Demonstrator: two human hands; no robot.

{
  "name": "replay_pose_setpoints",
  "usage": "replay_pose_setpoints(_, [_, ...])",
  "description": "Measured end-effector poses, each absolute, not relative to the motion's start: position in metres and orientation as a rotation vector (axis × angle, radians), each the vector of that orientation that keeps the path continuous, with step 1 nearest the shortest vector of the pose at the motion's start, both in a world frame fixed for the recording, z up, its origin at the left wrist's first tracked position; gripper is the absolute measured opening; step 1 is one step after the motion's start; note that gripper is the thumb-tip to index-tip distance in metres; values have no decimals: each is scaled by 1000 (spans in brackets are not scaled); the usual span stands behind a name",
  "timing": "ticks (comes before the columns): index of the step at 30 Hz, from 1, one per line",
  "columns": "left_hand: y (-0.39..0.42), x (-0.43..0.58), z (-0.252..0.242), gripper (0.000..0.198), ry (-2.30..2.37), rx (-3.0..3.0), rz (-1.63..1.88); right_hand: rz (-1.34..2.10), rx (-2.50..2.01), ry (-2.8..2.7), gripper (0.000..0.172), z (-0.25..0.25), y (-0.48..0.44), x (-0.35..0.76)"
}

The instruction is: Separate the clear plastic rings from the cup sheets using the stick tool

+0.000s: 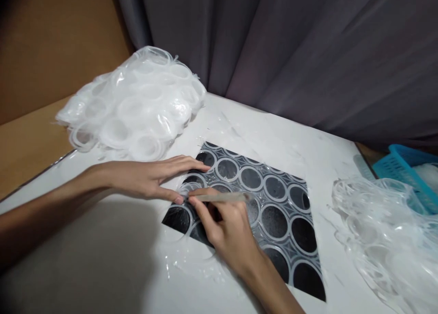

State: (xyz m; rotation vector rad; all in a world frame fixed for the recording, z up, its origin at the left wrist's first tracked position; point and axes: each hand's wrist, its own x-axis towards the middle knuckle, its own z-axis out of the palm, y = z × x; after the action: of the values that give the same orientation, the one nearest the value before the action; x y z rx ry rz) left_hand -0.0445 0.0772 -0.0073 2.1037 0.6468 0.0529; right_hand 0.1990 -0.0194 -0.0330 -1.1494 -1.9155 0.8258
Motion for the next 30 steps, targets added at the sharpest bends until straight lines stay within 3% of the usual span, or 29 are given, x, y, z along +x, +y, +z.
replay_pose_setpoints(8, [75, -40, -3, 81, 649, 2163, -2, -26, -955, -2442, 36, -35, -34, 202])
replay_pose_setpoints(13, [78, -38, -2, 80, 627, 2157, -2, -98, -991, -2460, 38, -32, -31, 202])
replay_pose_setpoints(22, [88, -46, -18, 107, 634, 2149, 6, 154, -1098, -1918, 38, -31, -3, 223])
replay_pose_setpoints(30, [85, -45, -12, 105, 663, 2088, -13, -531, -1179, -1852, 54, 12, -35, 298])
